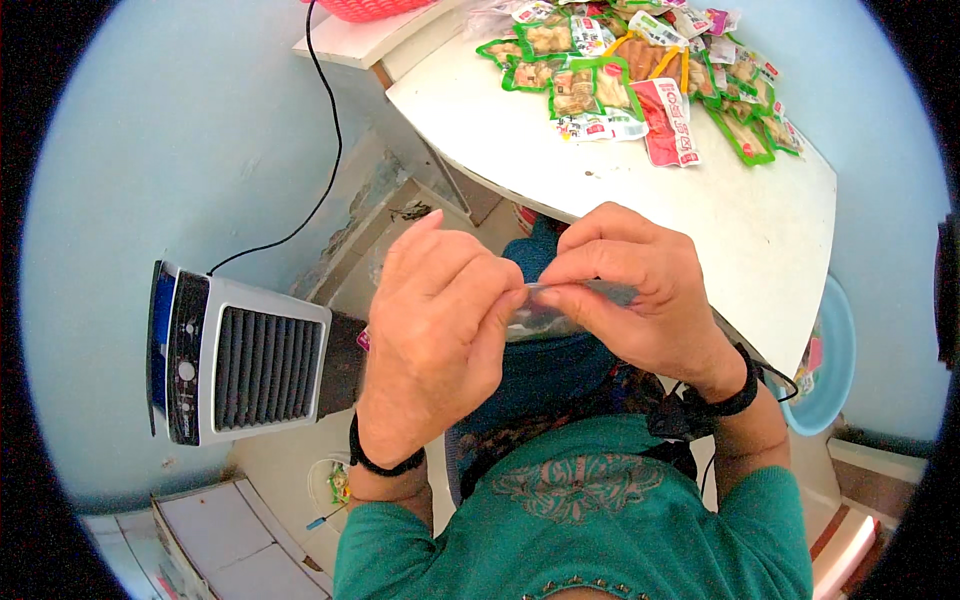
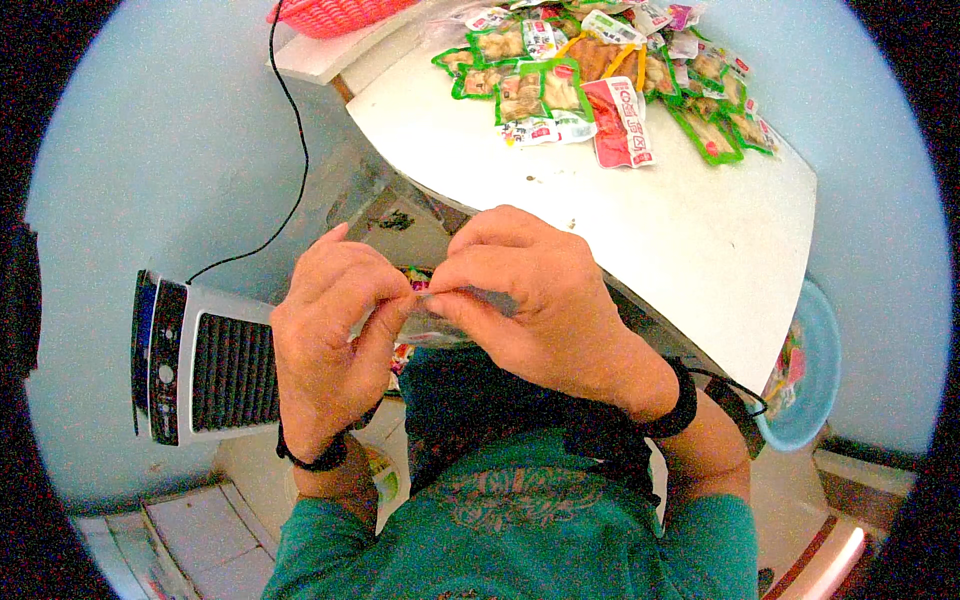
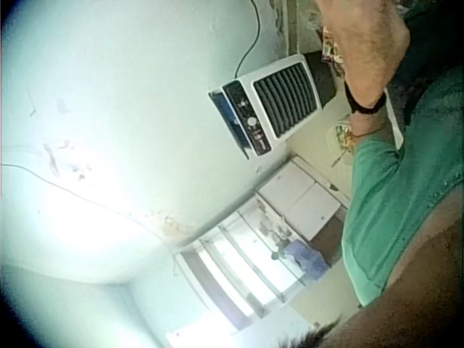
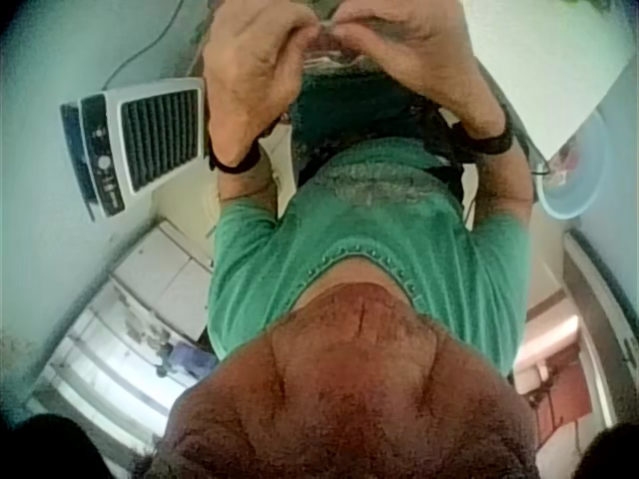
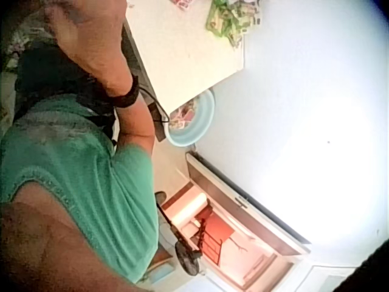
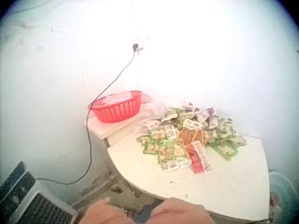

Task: Sort and pack small snack packets into larger plastic bags.

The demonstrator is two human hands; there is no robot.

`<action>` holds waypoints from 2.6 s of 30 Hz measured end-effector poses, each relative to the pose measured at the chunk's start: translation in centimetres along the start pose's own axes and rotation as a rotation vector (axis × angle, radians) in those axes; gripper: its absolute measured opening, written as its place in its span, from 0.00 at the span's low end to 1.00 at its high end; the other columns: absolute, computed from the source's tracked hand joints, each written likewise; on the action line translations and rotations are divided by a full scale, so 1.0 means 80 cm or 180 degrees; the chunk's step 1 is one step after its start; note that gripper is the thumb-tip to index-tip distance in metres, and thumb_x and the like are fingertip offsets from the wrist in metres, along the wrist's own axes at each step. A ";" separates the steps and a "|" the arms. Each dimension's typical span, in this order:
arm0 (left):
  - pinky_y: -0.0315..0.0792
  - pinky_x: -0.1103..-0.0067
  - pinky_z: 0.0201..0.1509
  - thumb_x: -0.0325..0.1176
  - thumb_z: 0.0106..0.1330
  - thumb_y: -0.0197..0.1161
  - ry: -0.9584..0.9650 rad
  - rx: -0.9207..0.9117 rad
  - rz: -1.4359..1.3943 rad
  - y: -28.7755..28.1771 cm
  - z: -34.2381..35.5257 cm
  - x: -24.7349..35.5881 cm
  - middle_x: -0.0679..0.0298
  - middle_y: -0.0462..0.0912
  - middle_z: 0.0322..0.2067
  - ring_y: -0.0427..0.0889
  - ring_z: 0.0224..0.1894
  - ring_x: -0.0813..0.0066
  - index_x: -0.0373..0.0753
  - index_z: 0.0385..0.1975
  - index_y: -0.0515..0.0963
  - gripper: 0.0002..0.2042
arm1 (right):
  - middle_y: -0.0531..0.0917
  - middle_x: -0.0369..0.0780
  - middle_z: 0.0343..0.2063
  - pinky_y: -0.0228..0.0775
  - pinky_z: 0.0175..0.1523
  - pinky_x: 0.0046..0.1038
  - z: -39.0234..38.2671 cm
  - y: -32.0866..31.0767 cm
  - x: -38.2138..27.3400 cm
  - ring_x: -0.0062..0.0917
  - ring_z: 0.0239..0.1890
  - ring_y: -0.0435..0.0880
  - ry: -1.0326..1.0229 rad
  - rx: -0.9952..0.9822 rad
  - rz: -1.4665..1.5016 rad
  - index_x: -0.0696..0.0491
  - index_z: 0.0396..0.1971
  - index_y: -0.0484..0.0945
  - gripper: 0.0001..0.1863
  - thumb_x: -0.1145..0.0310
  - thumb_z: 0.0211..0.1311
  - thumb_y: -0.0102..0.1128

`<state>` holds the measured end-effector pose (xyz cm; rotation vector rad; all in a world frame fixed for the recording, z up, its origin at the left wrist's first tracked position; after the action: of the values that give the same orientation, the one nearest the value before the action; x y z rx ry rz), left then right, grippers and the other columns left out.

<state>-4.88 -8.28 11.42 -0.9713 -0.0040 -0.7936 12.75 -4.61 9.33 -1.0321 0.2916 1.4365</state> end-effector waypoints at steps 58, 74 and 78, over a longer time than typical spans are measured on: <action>0.68 0.78 0.25 0.25 0.57 0.63 -0.0562 -0.0643 -0.0739 -0.006 -0.010 -0.041 0.59 0.74 0.19 0.77 0.23 0.68 0.32 0.25 0.75 0.04 | 0.86 0.40 0.36 0.73 0.51 0.26 -0.064 0.033 0.055 0.24 0.42 0.83 0.1189 -0.1350 0.1325 0.58 0.37 0.82 0.11 0.77 0.52 0.62; 0.64 0.88 0.24 0.34 0.63 0.65 -0.2943 -0.2090 -0.3351 0.106 -0.080 -0.118 0.74 0.76 0.21 0.71 0.20 0.89 0.37 0.31 0.78 0.07 | 0.70 0.48 0.57 0.64 0.61 0.39 -0.070 0.007 0.030 0.40 0.57 0.74 0.0502 -0.0765 -0.0445 0.52 0.61 0.64 0.45 0.67 0.36 0.75; 0.63 0.89 0.24 0.30 0.61 0.64 -0.2952 -0.2020 -0.3424 0.109 -0.081 -0.118 0.75 0.75 0.20 0.70 0.20 0.89 0.38 0.33 0.77 0.05 | 0.74 0.45 0.51 0.58 0.63 0.48 -0.071 0.027 0.005 0.41 0.55 0.73 -0.0465 -0.1327 -0.1191 0.54 0.54 0.70 0.35 0.64 0.41 0.69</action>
<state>-8.63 -4.67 -1.97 -1.9174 -1.2267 -1.2634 13.18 -8.84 4.99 -1.2309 -0.3086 1.2433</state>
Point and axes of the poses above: each hand's wrist, its own z-axis towards the middle knuckle, its own y-axis out of the palm, x = y × z, the point moved 2 cm from there along z, towards the middle knuckle
